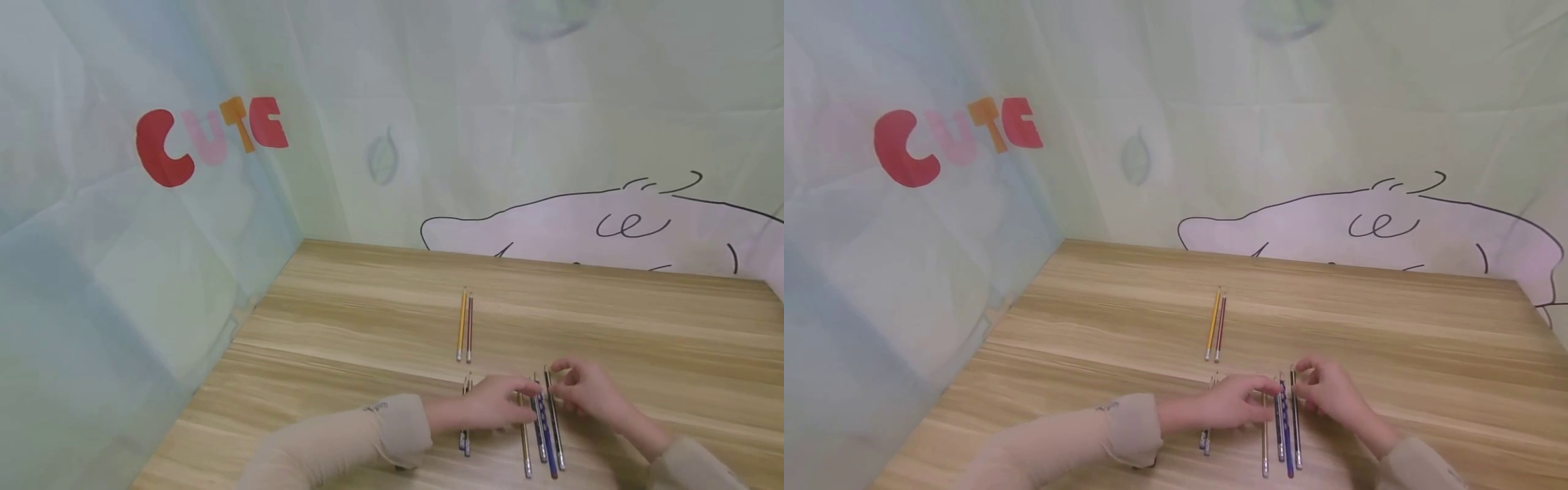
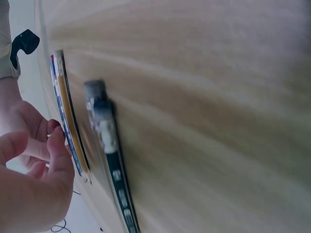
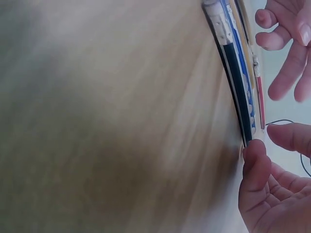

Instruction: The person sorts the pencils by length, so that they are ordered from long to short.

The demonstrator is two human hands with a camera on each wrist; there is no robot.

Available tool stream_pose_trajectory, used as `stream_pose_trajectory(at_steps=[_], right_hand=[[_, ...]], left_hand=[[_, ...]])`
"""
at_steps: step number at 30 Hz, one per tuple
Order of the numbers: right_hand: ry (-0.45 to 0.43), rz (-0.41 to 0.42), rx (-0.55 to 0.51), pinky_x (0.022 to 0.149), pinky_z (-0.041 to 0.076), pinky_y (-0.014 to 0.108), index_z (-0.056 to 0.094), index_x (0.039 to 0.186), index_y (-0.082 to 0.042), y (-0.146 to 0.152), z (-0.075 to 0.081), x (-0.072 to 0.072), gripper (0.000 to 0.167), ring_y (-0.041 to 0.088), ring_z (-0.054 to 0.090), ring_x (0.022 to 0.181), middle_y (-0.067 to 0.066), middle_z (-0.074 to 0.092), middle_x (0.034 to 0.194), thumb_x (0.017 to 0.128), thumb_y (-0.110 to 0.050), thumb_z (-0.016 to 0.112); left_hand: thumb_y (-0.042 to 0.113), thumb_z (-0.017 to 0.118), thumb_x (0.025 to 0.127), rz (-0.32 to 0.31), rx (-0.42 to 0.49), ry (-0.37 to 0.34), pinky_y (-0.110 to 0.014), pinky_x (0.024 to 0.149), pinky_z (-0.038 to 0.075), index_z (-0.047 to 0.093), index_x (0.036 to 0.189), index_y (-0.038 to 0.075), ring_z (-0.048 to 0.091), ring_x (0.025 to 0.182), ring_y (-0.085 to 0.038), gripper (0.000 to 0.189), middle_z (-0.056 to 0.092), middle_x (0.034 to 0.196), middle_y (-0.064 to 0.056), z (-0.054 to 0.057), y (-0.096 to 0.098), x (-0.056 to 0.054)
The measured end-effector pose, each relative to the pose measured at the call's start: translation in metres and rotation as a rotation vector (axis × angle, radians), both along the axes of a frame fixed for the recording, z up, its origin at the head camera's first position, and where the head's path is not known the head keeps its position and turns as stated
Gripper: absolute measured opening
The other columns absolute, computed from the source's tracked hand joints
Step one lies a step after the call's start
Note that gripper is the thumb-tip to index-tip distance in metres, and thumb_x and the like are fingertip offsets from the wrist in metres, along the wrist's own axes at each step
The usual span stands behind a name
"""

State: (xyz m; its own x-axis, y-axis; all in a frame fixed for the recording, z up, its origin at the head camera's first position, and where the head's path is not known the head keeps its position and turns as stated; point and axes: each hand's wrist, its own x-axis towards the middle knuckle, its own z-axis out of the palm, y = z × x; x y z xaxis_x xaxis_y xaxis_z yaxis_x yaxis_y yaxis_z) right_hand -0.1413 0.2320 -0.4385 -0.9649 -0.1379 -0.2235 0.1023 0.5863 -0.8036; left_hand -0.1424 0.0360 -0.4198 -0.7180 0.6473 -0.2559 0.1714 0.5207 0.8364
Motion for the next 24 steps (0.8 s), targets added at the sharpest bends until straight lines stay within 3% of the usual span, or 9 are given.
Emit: stream_pose_trajectory(at_steps=[5, 11, 15, 18, 24], right_hand=[[0.011, 0.007, 0.010, 0.042, 0.045, 0.024, 0.047, 0.111, 0.007, -0.001, -0.001, 0.003, 0.040, 0.013, 0.051, 0.049, 0.006, 0.056, 0.064, 0.076, -0.007, 0.062], [0.022, 0.021, 0.010, 0.041, 0.043, 0.023, 0.047, 0.110, 0.008, -0.004, -0.004, 0.004, 0.042, 0.012, 0.049, 0.047, 0.005, 0.054, 0.060, 0.075, -0.009, 0.064], [0.036, 0.025, 0.038, 0.039, 0.042, 0.022, 0.047, 0.109, 0.008, -0.005, -0.004, 0.004, 0.041, 0.012, 0.048, 0.045, 0.004, 0.054, 0.058, 0.075, -0.008, 0.064], [0.039, 0.008, 0.069, 0.039, 0.041, 0.021, 0.049, 0.108, 0.008, -0.006, -0.004, 0.004, 0.039, 0.012, 0.048, 0.044, 0.003, 0.054, 0.057, 0.075, -0.007, 0.063], [0.047, -0.010, 0.109, 0.038, 0.040, 0.021, 0.050, 0.108, 0.006, -0.007, -0.005, 0.005, 0.038, 0.013, 0.048, 0.044, 0.003, 0.053, 0.056, 0.074, -0.006, 0.064]], left_hand=[[0.018, 0.060, 0.081, -0.019, -0.026, 0.032, -0.018, 0.042, 0.045, 0.050, 0.122, 0.024, 0.052, 0.048, -0.009, 0.042, 0.055, 0.120, 0.008, -0.001, 0.006, 0.003], [0.020, 0.060, 0.081, -0.001, -0.068, 0.064, -0.016, 0.042, 0.044, 0.050, 0.120, 0.023, 0.048, 0.045, -0.005, 0.040, 0.056, 0.119, 0.008, -0.002, 0.011, 0.003], [0.021, 0.061, 0.080, -0.020, -0.123, 0.182, -0.014, 0.062, 0.047, 0.052, 0.116, 0.019, 0.057, 0.069, -0.001, 0.037, 0.059, 0.113, 0.008, -0.004, 0.016, 0.001], [0.024, 0.062, 0.079, -0.038, -0.188, 0.290, -0.013, 0.075, 0.044, 0.054, 0.112, 0.020, 0.056, 0.087, 0.001, 0.033, 0.061, 0.107, 0.010, -0.005, 0.020, 0.000], [0.028, 0.063, 0.078, -0.030, -0.320, 0.405, -0.012, 0.069, 0.043, 0.057, 0.105, 0.024, 0.055, 0.081, 0.003, 0.028, 0.062, 0.097, 0.016, -0.003, 0.027, -0.001]])
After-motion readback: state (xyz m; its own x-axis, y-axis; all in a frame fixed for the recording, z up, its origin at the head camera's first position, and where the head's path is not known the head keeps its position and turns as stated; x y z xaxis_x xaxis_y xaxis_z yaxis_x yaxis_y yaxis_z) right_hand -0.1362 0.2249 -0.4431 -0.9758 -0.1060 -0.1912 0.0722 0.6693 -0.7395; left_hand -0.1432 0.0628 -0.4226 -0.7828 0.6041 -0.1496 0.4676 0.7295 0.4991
